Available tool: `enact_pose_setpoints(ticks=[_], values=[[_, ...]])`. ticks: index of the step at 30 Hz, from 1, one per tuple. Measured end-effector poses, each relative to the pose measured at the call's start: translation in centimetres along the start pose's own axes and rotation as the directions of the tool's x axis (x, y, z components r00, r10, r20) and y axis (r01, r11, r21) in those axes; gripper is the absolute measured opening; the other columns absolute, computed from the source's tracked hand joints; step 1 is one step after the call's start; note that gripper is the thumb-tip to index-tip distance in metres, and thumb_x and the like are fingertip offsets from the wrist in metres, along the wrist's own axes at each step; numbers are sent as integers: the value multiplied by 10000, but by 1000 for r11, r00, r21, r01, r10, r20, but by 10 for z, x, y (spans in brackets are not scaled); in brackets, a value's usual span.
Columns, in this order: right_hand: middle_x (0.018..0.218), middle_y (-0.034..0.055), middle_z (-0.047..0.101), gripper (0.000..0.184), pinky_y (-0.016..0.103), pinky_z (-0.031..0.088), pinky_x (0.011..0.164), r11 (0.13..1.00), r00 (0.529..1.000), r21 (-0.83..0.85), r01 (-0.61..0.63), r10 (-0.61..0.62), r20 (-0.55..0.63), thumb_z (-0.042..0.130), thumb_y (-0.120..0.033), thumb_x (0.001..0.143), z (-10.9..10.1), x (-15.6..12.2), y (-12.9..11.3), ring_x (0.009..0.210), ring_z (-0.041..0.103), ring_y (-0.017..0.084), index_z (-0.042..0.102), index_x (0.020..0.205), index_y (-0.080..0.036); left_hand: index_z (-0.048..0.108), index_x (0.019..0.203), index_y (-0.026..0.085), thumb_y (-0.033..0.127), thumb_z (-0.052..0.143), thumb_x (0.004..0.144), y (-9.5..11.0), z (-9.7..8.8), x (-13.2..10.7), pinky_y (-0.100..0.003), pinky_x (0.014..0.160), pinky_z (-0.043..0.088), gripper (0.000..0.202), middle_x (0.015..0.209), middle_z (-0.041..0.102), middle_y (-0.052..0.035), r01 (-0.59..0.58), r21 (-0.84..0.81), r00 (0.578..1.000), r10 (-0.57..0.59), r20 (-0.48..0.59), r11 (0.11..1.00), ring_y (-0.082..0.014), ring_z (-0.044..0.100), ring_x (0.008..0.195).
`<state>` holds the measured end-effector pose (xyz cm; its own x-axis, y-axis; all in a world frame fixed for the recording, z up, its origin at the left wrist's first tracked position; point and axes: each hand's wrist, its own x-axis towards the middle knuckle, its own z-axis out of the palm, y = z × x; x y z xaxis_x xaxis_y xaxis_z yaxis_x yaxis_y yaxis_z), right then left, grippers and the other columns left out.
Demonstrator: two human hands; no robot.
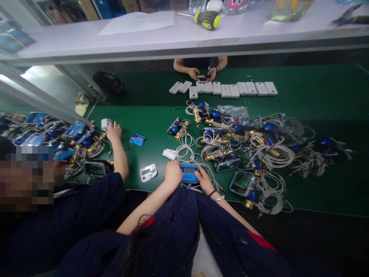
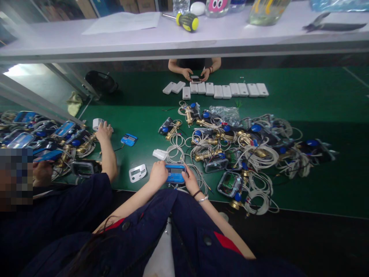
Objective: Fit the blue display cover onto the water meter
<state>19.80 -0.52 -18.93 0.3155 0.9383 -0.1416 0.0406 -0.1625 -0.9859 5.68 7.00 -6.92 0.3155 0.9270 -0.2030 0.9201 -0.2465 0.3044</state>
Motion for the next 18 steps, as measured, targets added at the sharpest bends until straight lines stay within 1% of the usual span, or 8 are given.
enact_pose_setpoints(ticks=[2, 6, 9, 15, 18], values=[[1310, 77, 532, 632, 452, 304, 1067, 1000, 1000, -3, -1, 1, -3, 509, -582, 758, 0, 0, 0, 1236, 448, 270, 511, 1282, -229, 614, 930, 37, 62, 401, 768, 0, -2, 2, -379, 858, 421, 269, 948, 641, -208, 10, 1, 1000, -10, 12, 1000, -286, 581, 961], [1300, 87, 539, 639, 451, 292, 1073, 1000, 1000, -10, 7, -8, -14, 506, -588, 757, 0, 0, 0, 1236, 446, 273, 518, 1276, -216, 641, 925, 80, 57, 421, 762, -7, -4, 10, -316, 849, 440, 275, 953, 674, -159, 41, -34, 998, -39, 40, 999, -241, 617, 944], [1279, 86, 556, 631, 459, 284, 1076, 1000, 1000, -14, 15, -15, -19, 508, -591, 755, 1, 0, 0, 1230, 451, 275, 530, 1264, -218, 650, 920, 105, 45, 434, 749, -12, -4, 15, -287, 828, 451, 282, 958, 685, -135, 75, -59, 996, -71, 61, 995, -219, 631, 938], [1299, 74, 541, 624, 451, 291, 1074, 1000, 999, -16, 23, -23, -26, 505, -600, 752, 2, 1, 3, 1238, 444, 270, 536, 1255, -232, 637, 923, 128, 113, 526, 745, -13, 2, 14, -271, 795, 455, 210, 928, 690, -110, 98, -84, 991, -90, 94, 992, -203, 632, 913], [1298, 91, 539, 629, 455, 294, 1071, 1000, 999, -19, 20, -21, -35, 500, -596, 757, 2, 2, 3, 1239, 441, 276, 538, 1252, -210, 612, 980, 121, 132, 549, 753, -11, 6, 10, -269, 754, 454, 236, 889, 691, -110, 111, -85, 989, -103, 102, 990, -198, 639, 856]])
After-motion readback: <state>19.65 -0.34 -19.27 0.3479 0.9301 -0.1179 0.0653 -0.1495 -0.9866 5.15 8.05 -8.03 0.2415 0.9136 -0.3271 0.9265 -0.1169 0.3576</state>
